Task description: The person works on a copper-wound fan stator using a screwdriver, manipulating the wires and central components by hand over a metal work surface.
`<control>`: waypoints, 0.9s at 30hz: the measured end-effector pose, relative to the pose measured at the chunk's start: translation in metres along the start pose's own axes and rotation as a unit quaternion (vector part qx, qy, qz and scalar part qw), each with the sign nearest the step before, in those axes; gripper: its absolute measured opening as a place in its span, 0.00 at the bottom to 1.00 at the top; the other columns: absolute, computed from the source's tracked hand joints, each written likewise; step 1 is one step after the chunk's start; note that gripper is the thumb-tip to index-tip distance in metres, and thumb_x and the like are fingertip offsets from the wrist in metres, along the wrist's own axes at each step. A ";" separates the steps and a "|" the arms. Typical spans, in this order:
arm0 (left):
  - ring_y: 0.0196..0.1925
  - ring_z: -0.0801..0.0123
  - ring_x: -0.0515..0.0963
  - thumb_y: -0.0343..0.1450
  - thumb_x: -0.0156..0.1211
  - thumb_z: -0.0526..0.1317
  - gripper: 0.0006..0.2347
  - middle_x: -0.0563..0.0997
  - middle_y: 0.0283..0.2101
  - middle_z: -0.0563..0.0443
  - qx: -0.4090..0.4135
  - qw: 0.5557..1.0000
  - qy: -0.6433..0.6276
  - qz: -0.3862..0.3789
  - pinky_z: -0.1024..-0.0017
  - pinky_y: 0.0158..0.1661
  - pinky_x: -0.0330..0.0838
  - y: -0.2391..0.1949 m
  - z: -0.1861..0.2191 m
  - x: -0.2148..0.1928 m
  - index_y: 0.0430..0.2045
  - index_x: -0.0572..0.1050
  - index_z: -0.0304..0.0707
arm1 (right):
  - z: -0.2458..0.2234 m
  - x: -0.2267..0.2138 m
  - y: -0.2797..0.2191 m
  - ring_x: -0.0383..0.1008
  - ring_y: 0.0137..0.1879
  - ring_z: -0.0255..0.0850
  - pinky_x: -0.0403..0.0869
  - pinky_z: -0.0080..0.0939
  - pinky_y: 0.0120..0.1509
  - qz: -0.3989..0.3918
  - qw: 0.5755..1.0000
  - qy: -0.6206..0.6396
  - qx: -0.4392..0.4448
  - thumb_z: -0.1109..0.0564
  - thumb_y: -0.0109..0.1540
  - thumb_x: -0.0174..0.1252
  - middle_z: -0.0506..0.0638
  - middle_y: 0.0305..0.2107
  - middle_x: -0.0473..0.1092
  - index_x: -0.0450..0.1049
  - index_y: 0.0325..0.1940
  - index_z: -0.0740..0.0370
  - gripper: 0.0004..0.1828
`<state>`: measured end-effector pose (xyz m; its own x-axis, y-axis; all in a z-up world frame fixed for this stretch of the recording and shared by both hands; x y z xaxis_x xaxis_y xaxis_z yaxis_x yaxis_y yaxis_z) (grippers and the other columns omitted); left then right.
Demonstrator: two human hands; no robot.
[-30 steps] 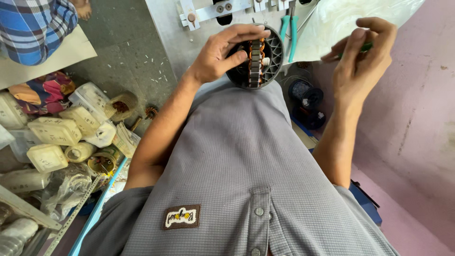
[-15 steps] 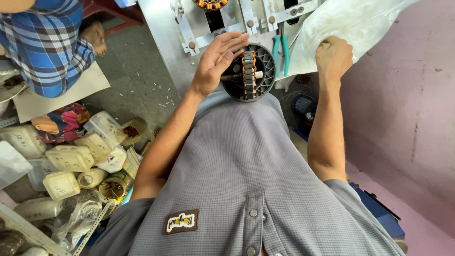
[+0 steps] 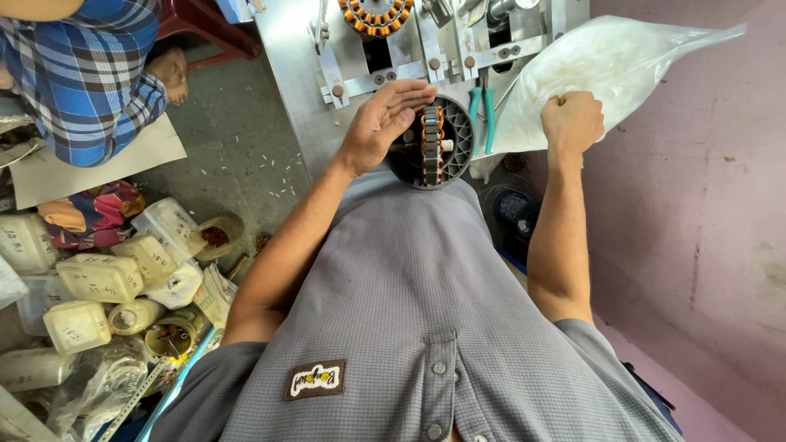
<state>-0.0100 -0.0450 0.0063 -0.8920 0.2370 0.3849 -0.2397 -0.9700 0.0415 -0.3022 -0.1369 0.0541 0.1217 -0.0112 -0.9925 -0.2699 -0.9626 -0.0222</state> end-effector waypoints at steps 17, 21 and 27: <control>0.62 0.63 0.78 0.77 0.58 0.35 0.13 0.78 0.57 0.41 0.003 0.999 0.007 0.035 0.67 0.68 0.71 -0.007 0.011 0.012 0.56 0.73 0.30 | 0.013 -0.023 -0.029 0.75 0.29 0.49 0.72 0.47 0.35 0.144 0.970 0.150 -0.123 0.64 0.56 0.66 0.56 0.29 0.75 0.79 0.32 0.62 0.03; 0.55 0.67 0.80 0.75 0.63 0.35 0.09 0.82 0.52 0.47 0.137 0.946 0.276 0.102 0.71 0.58 0.73 -0.014 0.051 0.030 0.47 0.77 0.34 | 0.032 -0.029 -0.045 0.77 0.36 0.47 0.73 0.45 0.40 0.208 0.953 0.120 -0.187 0.68 0.59 0.69 0.52 0.33 0.77 0.73 0.35 0.66 0.09; 0.36 0.71 0.80 0.72 0.68 0.36 0.11 0.79 0.41 0.52 0.094 0.961 0.259 0.036 0.73 0.39 0.78 -0.009 0.083 0.065 0.46 0.77 0.36 | -0.006 -0.057 -0.086 0.74 0.30 0.34 0.71 0.30 0.33 -0.010 0.920 0.332 -0.206 0.65 0.61 0.74 0.50 0.31 0.78 0.76 0.43 0.66 0.12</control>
<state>-0.0342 -0.0256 0.1075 -0.9863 0.1177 -0.1159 -0.1407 -0.9661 0.2164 -0.2798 -0.0550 0.1129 0.7162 -0.0232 -0.6975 0.1079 -0.9837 0.1435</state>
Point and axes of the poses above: each hand's wrist, its own y-axis towards the middle knuckle, its own x-axis out of the palm, z = x × y, the point moved 5 cm from there along y, towards the middle knuckle
